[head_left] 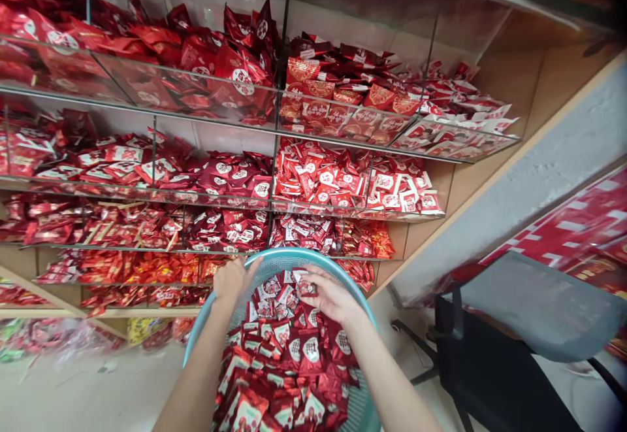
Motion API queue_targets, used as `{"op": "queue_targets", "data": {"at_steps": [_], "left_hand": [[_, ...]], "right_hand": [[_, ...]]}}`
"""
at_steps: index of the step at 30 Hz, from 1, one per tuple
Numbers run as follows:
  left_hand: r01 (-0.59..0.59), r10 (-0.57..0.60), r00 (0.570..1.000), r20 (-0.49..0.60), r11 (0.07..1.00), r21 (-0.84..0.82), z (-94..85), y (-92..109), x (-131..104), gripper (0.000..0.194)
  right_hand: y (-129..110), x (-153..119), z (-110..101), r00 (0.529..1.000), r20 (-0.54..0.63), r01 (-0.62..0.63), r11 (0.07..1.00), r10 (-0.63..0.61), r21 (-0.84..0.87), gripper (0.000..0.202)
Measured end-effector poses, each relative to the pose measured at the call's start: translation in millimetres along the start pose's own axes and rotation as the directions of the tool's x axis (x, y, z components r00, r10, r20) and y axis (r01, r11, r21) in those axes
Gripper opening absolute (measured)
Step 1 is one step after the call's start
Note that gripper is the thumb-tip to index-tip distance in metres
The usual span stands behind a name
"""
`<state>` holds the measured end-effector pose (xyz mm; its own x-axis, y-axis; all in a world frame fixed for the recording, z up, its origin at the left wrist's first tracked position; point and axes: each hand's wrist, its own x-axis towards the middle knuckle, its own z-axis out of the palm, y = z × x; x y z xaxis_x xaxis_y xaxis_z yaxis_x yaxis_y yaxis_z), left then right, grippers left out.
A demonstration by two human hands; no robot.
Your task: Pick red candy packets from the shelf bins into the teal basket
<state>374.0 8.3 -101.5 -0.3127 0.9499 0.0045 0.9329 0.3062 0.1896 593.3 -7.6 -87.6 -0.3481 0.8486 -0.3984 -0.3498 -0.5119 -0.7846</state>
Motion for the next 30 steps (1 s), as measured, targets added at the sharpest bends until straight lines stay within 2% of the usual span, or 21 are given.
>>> {"op": "queue_targets", "data": {"at_steps": [2, 3, 4, 6, 8, 11, 13, 15, 18, 21, 23, 25, 28, 30], "left_hand": [[0.002, -0.002, 1.000, -0.001, 1.000, -0.013, 0.4, -0.2, -0.2, 0.069], [0.003, -0.003, 1.000, -0.004, 1.000, -0.019, 0.5, -0.3, -0.3, 0.069], [0.003, -0.003, 1.000, -0.009, 1.000, -0.021, 0.6, -0.4, -0.4, 0.068], [0.004, -0.005, 1.000, -0.020, 1.000, -0.021, 0.5, -0.5, -0.5, 0.066], [-0.001, 0.000, 1.000, -0.029, 1.000, -0.016, 0.6, -0.5, -0.5, 0.064], [-0.012, 0.012, 0.999, -0.039, 1.000, 0.010, 0.8, -0.5, -0.2, 0.065], [-0.015, 0.016, 0.999, -0.040, 1.000, 0.021, 0.9, -0.5, -0.1, 0.067], [-0.016, 0.016, 0.999, -0.037, 1.000, 0.017, 0.8, -0.5, -0.4, 0.068], [-0.021, 0.021, 0.999, -0.036, 1.000, 0.010, 1.2, -0.5, -1.0, 0.068], [-0.025, 0.025, 0.999, -0.046, 1.000, 0.017, 2.3, -0.8, -1.5, 0.068], [-0.027, 0.028, 0.998, -0.053, 0.999, 0.023, 3.0, -0.9, -1.8, 0.068], [-0.024, 0.026, 0.998, -0.062, 0.999, 0.027, 3.3, -1.0, -2.0, 0.068], [-0.019, 0.021, 0.998, -0.067, 1.000, 0.022, 2.7, -0.7, -2.4, 0.068], [-0.021, 0.022, 0.998, -0.062, 1.000, 0.013, 2.1, -0.3, -2.7, 0.066]], "right_hand": [[5.4, 10.4, 8.3, 0.999, 0.044, 0.031, 0.967, -0.020, -0.253, 0.046], [8.7, 17.7, 11.4, 0.997, 0.032, 0.073, 0.917, -0.066, -0.392, 0.048], [12.1, 25.8, 13.7, 0.991, 0.011, 0.119, 0.837, -0.134, -0.533, 0.050], [18.5, 41.9, 15.5, 0.963, 0.004, 0.177, 0.619, -0.269, -0.765, 0.052], [23.6, 54.2, 14.6, 0.957, 0.074, 0.198, 0.444, -0.281, -0.874, 0.053], [30.1, 60.7, 11.9, 0.965, 0.237, 0.262, 0.338, -0.113, -0.904, 0.049], [35.0, 59.0, 10.9, 0.939, 0.344, 0.333, 0.265, -0.005, -0.905, 0.047], [41.2, 55.8, 11.2, 0.904, 0.427, 0.418, 0.164, 0.022, -0.893, 0.045], [51.4, 53.2, 14.6, 0.869, 0.493, 0.495, 0.082, -0.044, -0.865, 0.044], [59.6, 52.7, 18.8, 0.874, 0.472, 0.484, 0.102, -0.118, -0.869, 0.045], [62.2, 51.3, 20.5, 0.878, 0.456, 0.469, 0.068, -0.144, -0.881, 0.044], [61.7, 48.2, 20.7, 0.861, 0.484, 0.486, -0.030, -0.156, -0.874, 0.039], [56.7, 41.7, 19.5, 0.798, 0.564, 0.529, -0.202, -0.214, -0.825, 0.027], [53.6, 37.6, 18.4, 0.757, 0.595, 0.531, -0.275, -0.270, -0.801, 0.023]]}}
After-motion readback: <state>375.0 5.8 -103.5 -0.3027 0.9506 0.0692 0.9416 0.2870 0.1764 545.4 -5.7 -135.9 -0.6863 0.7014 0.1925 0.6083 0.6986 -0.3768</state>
